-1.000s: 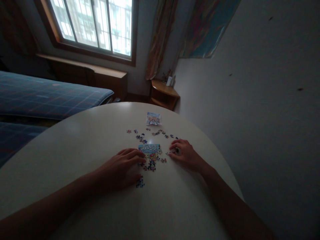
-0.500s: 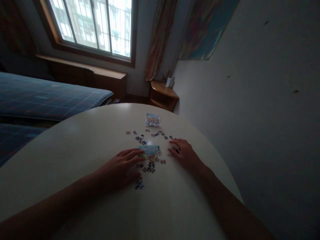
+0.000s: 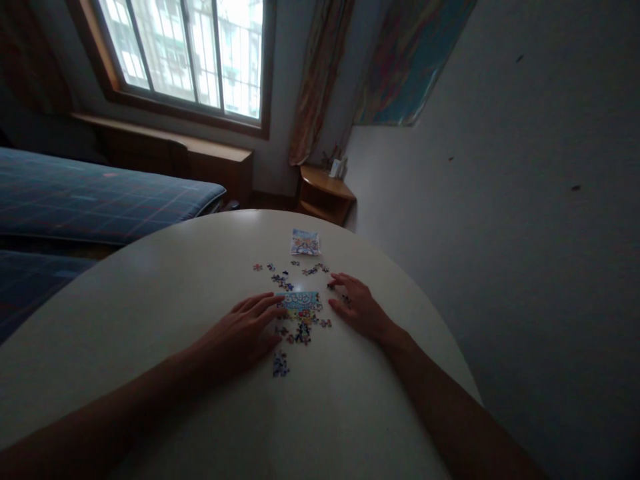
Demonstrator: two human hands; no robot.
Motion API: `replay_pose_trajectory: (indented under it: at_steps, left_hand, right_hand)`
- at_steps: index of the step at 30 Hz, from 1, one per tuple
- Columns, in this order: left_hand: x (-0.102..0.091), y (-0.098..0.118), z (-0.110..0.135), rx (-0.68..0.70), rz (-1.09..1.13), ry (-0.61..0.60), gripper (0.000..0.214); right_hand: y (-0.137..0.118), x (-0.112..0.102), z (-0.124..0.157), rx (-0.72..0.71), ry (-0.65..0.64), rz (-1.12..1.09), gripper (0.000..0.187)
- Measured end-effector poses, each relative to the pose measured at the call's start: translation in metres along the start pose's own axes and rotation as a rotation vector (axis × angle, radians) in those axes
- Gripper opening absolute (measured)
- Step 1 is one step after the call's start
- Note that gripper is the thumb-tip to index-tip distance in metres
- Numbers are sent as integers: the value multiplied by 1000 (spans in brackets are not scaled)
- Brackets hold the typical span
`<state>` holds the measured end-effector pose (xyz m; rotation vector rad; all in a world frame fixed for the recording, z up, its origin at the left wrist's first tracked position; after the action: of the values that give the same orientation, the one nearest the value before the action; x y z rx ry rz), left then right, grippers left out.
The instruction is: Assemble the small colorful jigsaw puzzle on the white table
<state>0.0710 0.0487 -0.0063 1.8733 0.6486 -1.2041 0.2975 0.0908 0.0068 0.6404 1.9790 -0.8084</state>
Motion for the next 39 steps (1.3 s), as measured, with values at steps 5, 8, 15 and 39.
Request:
replay_pose_trajectory:
  at_steps: [5, 8, 15, 39]
  left_hand:
    - [1, -1, 1, 8, -3, 8, 39]
    - [2, -1, 1, 11, 2, 0, 39]
    - [2, -1, 2, 19, 16, 26, 38]
    - [2, -4, 0, 7, 43, -10, 46]
  right_hand:
    - [3, -4, 0, 0, 60, -124, 47]
    - [4, -4, 1, -3, 61, -158, 47]
    - [11, -4, 3, 68, 117, -126, 50]
    - [20, -12, -19, 104, 0, -62, 30]
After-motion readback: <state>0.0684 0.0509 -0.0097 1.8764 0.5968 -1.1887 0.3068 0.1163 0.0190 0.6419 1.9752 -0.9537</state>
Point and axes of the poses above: each hand's wrist, its own z-axis away from the middle knuckle, its own x-axis out of the palm, y = z × x, the point moved 8 cm from there along -z, towards the middle knuckle, and after that the axes turned 14 degrees about -x, right-handed, at the moved point
